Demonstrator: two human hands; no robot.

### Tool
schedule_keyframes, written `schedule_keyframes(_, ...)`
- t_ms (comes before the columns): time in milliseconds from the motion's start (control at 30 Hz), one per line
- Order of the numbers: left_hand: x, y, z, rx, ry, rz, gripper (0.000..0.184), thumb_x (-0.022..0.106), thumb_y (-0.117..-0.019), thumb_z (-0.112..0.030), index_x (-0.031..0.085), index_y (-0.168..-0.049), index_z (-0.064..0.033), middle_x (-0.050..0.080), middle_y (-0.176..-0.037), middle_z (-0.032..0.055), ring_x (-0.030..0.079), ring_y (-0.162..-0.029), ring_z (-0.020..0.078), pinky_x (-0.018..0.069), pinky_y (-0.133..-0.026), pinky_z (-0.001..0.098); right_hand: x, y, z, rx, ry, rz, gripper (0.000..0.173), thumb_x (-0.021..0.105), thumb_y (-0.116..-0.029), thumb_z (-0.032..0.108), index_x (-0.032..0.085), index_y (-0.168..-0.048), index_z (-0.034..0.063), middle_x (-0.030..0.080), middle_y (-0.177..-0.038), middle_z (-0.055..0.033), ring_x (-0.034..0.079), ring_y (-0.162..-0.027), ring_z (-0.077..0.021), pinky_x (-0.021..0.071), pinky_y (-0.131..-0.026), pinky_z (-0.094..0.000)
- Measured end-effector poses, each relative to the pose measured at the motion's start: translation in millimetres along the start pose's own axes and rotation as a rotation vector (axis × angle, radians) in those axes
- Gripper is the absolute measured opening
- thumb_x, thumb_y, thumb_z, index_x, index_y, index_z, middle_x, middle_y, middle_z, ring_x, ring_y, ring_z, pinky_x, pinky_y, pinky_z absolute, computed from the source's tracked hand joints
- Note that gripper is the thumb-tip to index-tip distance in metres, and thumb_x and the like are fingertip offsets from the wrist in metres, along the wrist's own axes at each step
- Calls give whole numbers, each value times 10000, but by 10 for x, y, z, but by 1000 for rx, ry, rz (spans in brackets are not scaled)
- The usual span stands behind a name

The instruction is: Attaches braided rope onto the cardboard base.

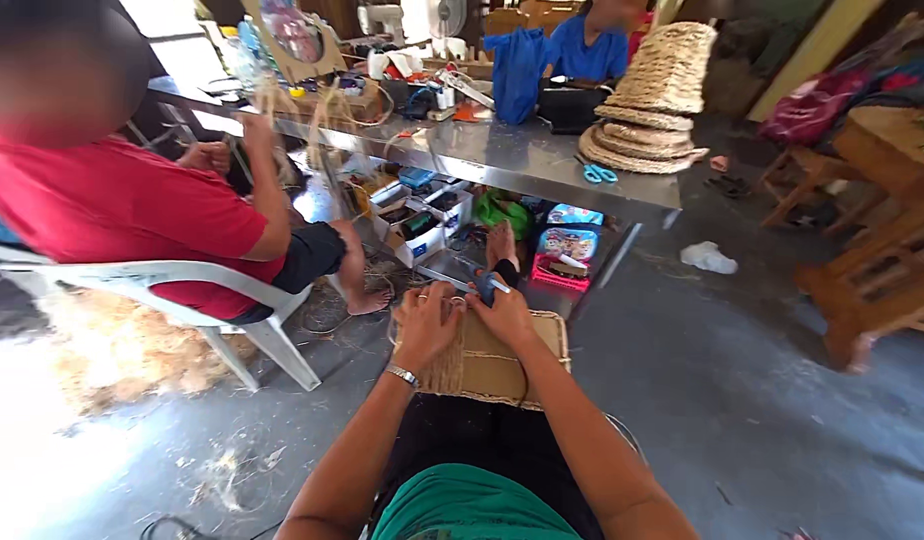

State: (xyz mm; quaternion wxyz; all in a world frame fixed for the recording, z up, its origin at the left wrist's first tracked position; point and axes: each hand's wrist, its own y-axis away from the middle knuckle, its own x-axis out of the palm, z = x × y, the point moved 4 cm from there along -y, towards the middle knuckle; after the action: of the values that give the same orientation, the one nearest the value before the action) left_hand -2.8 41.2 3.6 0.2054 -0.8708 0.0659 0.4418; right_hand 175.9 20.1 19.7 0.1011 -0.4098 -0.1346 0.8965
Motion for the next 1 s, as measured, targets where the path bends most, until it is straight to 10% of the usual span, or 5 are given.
schedule_keyframes(500,-89,78,15,-93,59,148,432,654,-899,-486,638,-1299,-325,596,-1404,-38,382,-1432,269,265,-1085,656,9,40,84,-22,-13,11,496,647,-1002,384,621,-1308,-5,727,-1110,-183,705,-1056,-314,534,-980,-503)
schedule_keyframes(767,-249,152,41,143,136,128,415,632,-971,-335,630,-1385,-292,605,-1406,-6,380,-1438,327,338,-1018,710,-116,93,110,-54,-105,-54,434,681,-1000,344,649,-1284,17,722,-1139,-187,700,-1074,-343,542,-954,-580)
schedule_keyframes(1000,-359,207,-7,110,142,85,358,608,-987,-334,653,-1335,-266,613,-1386,0,404,-1413,328,350,-986,690,-302,149,240,-230,-466,-215,290,587,-1049,213,646,-1227,-8,737,-1202,-92,694,-1130,-125,553,-1016,-348)
